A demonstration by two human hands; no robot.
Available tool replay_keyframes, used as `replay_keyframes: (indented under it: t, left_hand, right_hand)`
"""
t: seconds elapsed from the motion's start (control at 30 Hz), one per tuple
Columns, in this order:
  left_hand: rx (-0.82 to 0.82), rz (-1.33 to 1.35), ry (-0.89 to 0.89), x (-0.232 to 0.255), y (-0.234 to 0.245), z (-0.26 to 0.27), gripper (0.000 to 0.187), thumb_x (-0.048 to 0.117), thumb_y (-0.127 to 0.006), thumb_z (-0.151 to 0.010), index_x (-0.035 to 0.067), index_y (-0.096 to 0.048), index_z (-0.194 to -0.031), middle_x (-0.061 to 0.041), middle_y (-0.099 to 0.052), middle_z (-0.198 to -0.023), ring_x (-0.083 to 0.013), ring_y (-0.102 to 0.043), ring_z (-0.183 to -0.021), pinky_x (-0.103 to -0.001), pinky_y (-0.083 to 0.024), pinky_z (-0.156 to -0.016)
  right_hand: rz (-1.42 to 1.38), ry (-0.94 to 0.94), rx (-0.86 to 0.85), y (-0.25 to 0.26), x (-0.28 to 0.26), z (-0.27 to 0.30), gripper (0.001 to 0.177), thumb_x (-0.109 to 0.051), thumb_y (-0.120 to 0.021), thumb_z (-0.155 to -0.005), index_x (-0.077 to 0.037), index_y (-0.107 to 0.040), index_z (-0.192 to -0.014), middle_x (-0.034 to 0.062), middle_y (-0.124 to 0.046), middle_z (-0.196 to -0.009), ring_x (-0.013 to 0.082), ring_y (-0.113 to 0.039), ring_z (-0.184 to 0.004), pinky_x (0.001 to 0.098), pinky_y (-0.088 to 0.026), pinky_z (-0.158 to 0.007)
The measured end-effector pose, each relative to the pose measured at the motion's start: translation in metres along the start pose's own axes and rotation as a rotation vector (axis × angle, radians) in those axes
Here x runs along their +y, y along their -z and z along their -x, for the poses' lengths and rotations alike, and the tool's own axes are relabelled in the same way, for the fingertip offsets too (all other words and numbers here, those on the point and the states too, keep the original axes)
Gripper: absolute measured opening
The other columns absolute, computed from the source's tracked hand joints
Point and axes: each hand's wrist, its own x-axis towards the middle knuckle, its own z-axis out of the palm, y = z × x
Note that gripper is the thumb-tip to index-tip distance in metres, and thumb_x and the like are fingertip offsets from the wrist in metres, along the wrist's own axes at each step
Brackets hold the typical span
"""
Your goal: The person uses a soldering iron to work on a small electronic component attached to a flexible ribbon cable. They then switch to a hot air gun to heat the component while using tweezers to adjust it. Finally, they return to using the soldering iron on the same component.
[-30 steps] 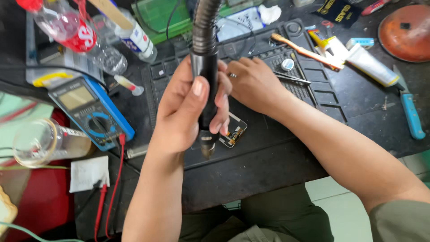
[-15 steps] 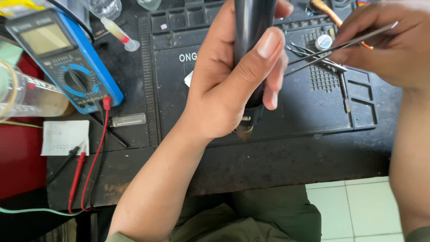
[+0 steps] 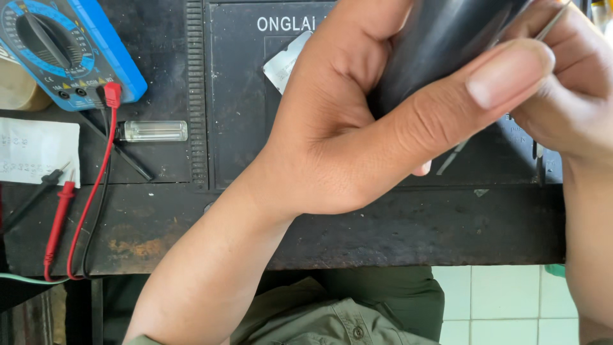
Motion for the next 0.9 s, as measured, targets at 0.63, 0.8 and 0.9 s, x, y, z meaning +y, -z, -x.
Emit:
replay_keyframes:
  t: [0.63,0.8,0.9]
  left_hand:
    - [-0.054,-0.097,-0.12,0.0,0.003,-0.003,0.032,0.034,-0.047,-0.1,0.006,-0.054,-0.115,-0.005,-0.057,-0.07,-0.0134,-0.057,-0.059,-0.026,-0.051,-0.063]
    - [-0.057,-0.126,-0.156,-0.002,0.004,-0.004,0.03,0.034,-0.046,-0.1,0.007,-0.054,-0.112,-0.005,-0.057,-0.07,-0.0132,-0.058,-0.06,-0.026,-0.051,-0.064]
    - [-0.058,-0.141,-0.179,-0.003,0.002,-0.005,0.03,0.034,-0.045,-0.1,0.007,-0.054,-0.11,-0.006,-0.058,-0.069,-0.0131,-0.059,-0.06,-0.026,-0.051,-0.064]
  right_hand:
    - [0.291,0.05,-0.193,-0.032,-0.019,-0.013,0.026,-0.028,-0.064,-0.098,-0.003,-0.058,-0.093,0.0025,-0.066,-0.069,0.0105,-0.066,-0.061,0.0234,-0.048,-0.059]
    - [0.123,0.024,-0.159,-0.031,-0.016,-0.013,0.033,-0.031,-0.06,-0.098,0.0,-0.049,-0.098,0.0095,-0.062,-0.071,0.0147,-0.064,-0.066,0.025,-0.048,-0.061]
    - [0.211,0.036,-0.154,-0.033,-0.021,-0.015,0.031,-0.03,-0.059,-0.1,0.0,-0.056,-0.093,0.007,-0.065,-0.073,0.0132,-0.066,-0.069,0.0238,-0.049,-0.064]
